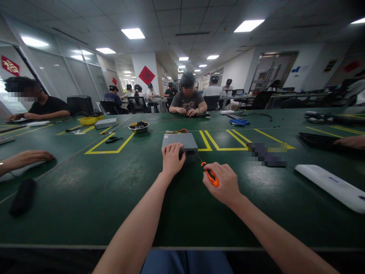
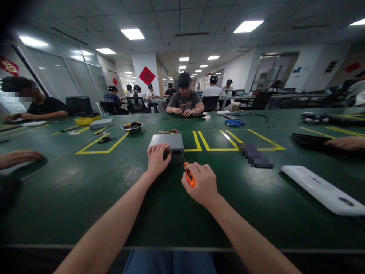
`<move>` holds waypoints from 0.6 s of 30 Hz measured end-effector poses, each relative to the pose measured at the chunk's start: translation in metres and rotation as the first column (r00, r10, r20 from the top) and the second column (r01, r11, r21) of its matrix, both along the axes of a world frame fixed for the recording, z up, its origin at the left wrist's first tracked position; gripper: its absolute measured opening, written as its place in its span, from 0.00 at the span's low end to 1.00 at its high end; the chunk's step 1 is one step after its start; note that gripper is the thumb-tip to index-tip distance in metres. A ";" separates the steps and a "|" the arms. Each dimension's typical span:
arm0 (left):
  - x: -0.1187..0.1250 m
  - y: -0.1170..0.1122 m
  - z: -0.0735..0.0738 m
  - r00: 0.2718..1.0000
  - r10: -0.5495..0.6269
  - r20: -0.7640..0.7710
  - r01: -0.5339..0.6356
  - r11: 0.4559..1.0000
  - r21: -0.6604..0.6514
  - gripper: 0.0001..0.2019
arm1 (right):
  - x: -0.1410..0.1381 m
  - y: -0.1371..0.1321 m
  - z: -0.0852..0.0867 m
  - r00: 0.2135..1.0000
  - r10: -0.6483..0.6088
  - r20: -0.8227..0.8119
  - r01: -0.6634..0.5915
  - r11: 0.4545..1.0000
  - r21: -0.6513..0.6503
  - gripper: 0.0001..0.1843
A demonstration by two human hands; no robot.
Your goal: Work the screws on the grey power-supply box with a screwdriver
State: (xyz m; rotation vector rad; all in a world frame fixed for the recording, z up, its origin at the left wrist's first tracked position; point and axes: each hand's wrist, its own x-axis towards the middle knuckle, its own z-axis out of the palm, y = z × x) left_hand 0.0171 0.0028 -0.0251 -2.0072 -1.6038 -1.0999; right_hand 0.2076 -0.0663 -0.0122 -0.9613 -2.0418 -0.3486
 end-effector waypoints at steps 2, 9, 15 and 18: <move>0.000 0.000 0.000 1.000 0.001 0.000 -0.001 1.000 0.002 0.14 | 0.000 0.000 0.000 1.000 -0.001 0.006 0.001 1.000 0.000 0.06; 0.000 0.001 -0.001 1.000 0.003 -0.003 -0.003 1.000 0.012 0.14 | -0.002 0.000 -0.001 0.998 -0.005 0.058 0.006 1.000 -0.015 0.07; 0.000 0.002 -0.001 1.000 0.001 0.000 -0.001 1.000 0.019 0.14 | -0.003 0.000 -0.002 0.997 -0.011 0.072 0.011 1.000 0.000 0.08; 0.000 0.001 -0.001 1.000 0.000 0.000 0.000 1.000 0.015 0.14 | -0.002 0.001 -0.002 0.999 -0.013 0.043 0.013 1.000 0.012 0.07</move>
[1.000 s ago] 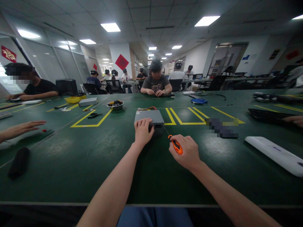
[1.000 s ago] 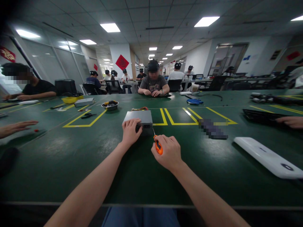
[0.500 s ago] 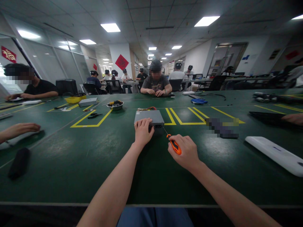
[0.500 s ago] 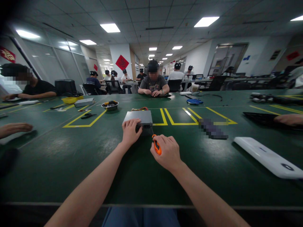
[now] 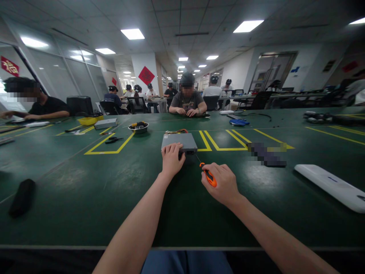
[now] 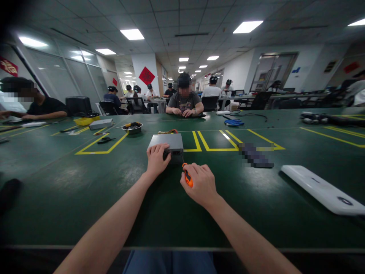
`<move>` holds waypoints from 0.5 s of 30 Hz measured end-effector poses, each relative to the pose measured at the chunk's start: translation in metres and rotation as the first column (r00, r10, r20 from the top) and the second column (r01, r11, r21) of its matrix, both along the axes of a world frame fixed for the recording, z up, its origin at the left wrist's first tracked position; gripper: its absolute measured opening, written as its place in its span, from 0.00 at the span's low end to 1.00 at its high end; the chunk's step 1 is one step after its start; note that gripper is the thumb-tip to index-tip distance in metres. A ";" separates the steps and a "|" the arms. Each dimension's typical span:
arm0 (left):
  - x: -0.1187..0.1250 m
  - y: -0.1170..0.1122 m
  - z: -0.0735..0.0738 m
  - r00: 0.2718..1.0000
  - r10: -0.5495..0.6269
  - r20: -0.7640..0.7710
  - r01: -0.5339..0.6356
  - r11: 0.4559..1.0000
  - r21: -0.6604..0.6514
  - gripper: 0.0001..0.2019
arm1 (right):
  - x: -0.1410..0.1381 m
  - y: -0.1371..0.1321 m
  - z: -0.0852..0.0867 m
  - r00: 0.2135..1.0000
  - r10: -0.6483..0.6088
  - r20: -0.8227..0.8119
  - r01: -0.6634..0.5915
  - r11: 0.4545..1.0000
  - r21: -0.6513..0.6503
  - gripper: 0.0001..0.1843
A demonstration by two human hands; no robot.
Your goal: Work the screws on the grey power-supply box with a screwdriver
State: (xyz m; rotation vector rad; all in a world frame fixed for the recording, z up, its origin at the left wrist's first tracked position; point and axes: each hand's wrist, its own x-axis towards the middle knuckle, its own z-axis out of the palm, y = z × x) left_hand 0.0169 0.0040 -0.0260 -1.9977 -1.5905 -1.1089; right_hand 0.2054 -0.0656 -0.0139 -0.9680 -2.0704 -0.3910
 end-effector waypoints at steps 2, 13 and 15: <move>0.000 0.000 0.000 1.000 0.000 0.000 0.000 1.000 -0.008 0.14 | 0.001 0.000 0.000 1.000 0.004 -0.003 -0.004 1.000 0.002 0.07; 0.001 -0.002 0.002 1.000 0.002 0.001 -0.002 1.000 -0.021 0.15 | 0.001 -0.001 0.002 1.000 -0.002 0.000 0.002 1.000 -0.024 0.08; 0.001 -0.002 0.002 1.000 0.002 0.001 -0.002 1.000 -0.027 0.15 | 0.001 -0.001 0.002 1.000 -0.010 -0.010 0.010 1.000 -0.023 0.07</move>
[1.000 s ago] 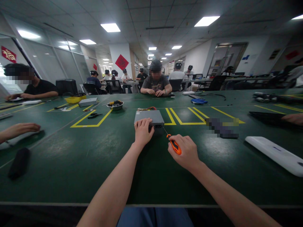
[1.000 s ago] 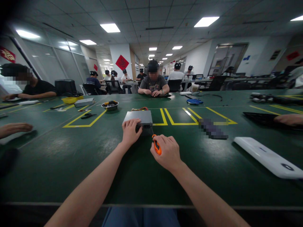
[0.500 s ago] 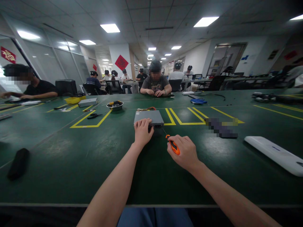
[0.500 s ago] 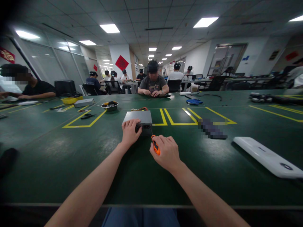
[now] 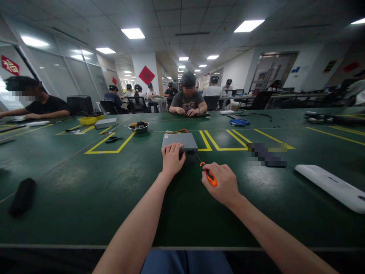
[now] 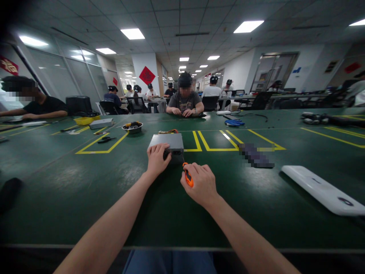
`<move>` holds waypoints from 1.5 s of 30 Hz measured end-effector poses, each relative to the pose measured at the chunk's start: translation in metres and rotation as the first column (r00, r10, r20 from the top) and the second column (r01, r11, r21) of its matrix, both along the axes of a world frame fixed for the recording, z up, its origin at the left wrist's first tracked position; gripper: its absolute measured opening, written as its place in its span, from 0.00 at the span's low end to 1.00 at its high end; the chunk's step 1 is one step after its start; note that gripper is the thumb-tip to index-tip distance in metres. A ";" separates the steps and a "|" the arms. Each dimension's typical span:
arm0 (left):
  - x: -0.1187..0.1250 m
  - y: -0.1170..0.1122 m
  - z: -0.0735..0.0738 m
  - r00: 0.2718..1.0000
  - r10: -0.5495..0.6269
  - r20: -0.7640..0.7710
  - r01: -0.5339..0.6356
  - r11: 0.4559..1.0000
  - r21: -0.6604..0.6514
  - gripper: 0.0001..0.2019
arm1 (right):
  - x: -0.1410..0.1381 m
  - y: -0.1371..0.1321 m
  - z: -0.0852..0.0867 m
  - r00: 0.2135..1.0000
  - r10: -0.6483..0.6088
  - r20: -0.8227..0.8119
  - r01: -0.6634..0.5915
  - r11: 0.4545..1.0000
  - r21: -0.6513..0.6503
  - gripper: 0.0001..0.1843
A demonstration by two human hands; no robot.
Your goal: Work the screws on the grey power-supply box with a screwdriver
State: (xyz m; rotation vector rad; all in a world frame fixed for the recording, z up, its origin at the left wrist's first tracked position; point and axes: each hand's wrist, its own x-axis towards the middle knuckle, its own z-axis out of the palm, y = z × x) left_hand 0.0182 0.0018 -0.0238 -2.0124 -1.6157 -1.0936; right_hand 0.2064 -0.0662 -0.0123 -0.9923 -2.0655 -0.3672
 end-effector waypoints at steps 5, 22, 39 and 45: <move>-0.001 0.000 -0.001 1.000 -0.002 0.001 0.002 1.000 0.002 0.14 | 0.000 0.000 0.000 0.999 -0.040 -0.025 0.040 0.999 0.015 0.07; 0.000 0.000 0.000 1.000 -0.004 0.007 0.004 1.000 0.002 0.14 | -0.003 -0.005 0.002 1.000 -0.019 0.004 0.019 1.000 0.000 0.08; 0.000 0.000 0.000 1.000 0.001 0.006 -0.001 1.000 -0.007 0.15 | -0.003 -0.005 0.001 1.000 -0.005 0.019 0.006 1.000 -0.016 0.08; -0.001 0.001 -0.001 1.000 -0.003 0.002 0.003 1.000 0.003 0.14 | -0.003 -0.006 0.001 0.995 -0.071 -0.072 0.065 0.995 -0.080 0.11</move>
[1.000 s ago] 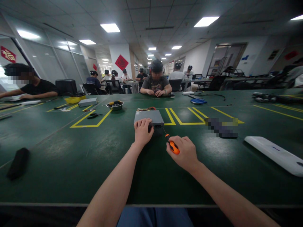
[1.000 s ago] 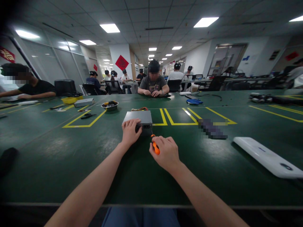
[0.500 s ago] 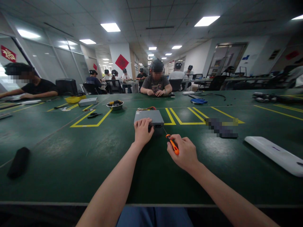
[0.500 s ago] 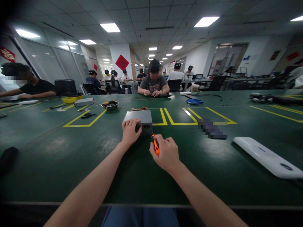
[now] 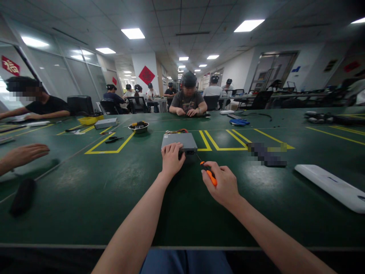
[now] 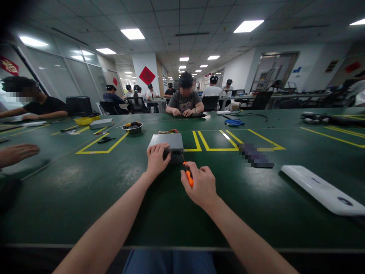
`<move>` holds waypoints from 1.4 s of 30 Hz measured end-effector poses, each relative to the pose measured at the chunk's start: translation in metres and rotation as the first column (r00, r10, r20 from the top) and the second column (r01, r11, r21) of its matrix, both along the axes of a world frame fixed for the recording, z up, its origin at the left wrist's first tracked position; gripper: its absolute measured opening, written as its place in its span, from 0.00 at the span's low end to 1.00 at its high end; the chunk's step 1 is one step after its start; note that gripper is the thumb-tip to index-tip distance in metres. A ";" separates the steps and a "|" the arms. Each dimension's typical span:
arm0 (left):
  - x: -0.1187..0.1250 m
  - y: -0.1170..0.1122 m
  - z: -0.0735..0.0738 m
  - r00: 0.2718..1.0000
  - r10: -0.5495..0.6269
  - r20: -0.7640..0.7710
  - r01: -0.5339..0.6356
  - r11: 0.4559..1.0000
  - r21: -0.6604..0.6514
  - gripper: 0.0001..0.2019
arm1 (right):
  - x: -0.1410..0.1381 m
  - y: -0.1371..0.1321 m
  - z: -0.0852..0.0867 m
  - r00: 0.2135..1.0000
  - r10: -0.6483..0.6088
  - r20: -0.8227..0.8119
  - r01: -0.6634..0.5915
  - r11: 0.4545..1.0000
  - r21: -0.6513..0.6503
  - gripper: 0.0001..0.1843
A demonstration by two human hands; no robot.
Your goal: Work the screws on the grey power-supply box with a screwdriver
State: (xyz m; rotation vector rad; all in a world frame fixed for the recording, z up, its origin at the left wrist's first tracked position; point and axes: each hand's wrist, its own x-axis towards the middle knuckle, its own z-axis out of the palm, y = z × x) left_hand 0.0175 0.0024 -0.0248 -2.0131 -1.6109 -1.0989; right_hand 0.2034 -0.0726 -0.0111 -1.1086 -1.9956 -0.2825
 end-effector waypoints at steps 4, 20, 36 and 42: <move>0.000 0.000 0.000 1.000 0.007 -0.008 -0.007 1.000 -0.001 0.14 | 0.001 0.003 -0.002 0.996 0.064 0.066 -0.065 0.998 0.015 0.08; -0.001 0.001 -0.001 1.000 0.003 -0.006 -0.003 1.000 0.015 0.14 | 0.001 0.003 -0.002 0.996 0.074 0.056 -0.072 0.997 -0.036 0.05; -0.001 0.001 0.000 1.000 -0.003 -0.003 0.003 1.000 0.016 0.14 | 0.001 0.004 -0.001 0.993 0.093 0.071 -0.092 0.996 -0.020 0.04; 0.000 0.001 -0.001 1.000 0.001 -0.003 -0.001 1.000 0.011 0.14 | -0.001 0.001 0.001 0.998 0.068 -0.007 -0.068 0.997 -0.047 0.08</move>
